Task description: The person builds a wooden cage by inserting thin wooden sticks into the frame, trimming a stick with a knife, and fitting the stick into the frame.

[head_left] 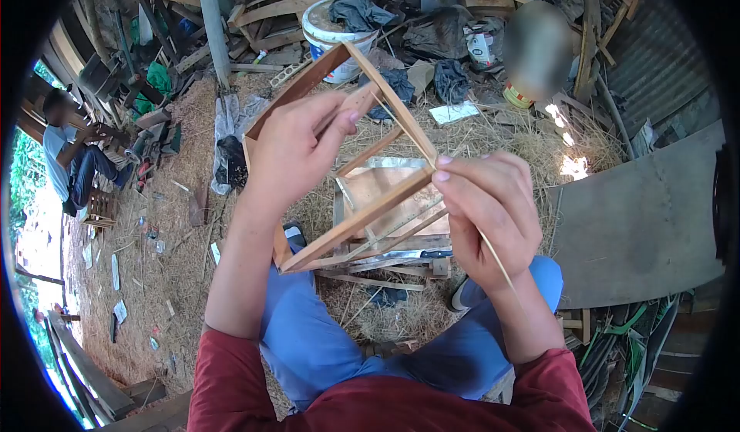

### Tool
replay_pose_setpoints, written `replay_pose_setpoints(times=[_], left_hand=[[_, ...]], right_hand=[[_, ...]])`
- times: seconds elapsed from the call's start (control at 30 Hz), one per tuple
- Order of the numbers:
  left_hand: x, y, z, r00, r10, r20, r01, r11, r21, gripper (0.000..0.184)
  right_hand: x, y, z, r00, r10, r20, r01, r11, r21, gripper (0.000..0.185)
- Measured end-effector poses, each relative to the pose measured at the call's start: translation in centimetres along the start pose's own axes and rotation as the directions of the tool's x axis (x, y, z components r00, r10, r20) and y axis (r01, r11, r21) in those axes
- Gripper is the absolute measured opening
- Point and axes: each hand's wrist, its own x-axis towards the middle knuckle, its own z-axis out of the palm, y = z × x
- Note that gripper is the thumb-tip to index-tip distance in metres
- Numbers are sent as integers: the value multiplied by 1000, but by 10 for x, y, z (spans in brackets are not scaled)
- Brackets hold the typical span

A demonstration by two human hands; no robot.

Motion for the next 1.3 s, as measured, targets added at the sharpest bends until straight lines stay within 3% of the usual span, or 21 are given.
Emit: replay_pose_setpoints(times=[0.17,0.23,0.27,0.33,0.37,0.43,0.47,0.53,0.67,0.77,0.83,1.07,1.23,1.3], left_hand=[[-5,17,13,997,51,53,-56,994,95,17],[-6,21,18,998,46,33,-50,988,143,17],[-6,23,21,998,49,33,-53,989,140,17],[-6,26,26,1000,4,2,-4,990,138,19],[-6,28,28,1000,6,2,-6,991,135,19],[-7,32,33,1000,-29,-6,30,985,169,22],[-7,34,35,1000,-28,-5,28,986,165,22],[-5,38,38,993,-119,16,118,992,55,26],[-5,35,41,1000,-15,-27,17,998,65,27],[-7,36,44,1000,-23,-16,25,994,105,28],[-8,36,47,997,59,-40,-53,990,132,28],[-10,42,46,999,19,41,-22,997,78,26],[-11,42,44,1000,1,27,-2,1000,31,24],[-10,39,42,1000,-6,25,5,999,37,24]], right_hand=[[0,1,0,996,70,-62,-72,997,-30,31],[-3,-3,-1,969,239,-64,-238,971,17,25],[-4,-5,-1,969,238,-64,-238,971,12,25],[-6,-9,0,913,403,-54,-399,914,71,20],[-7,-10,1,914,402,-54,-399,915,68,20],[-9,-12,3,810,584,-50,-560,795,233,15],[-9,-11,3,810,584,-50,-560,796,229,15],[-8,-9,3,722,691,-13,-659,694,291,11],[-11,1,2,760,650,-30,-630,747,213,9],[-14,0,3,755,656,-22,-631,734,252,9],[-15,0,4,742,670,-3,-641,712,287,9],[-16,0,10,772,636,14,-621,748,234,9],[-14,-1,9,702,711,41,-694,670,262,11],[-15,-1,9,763,646,4,-627,739,245,11]])
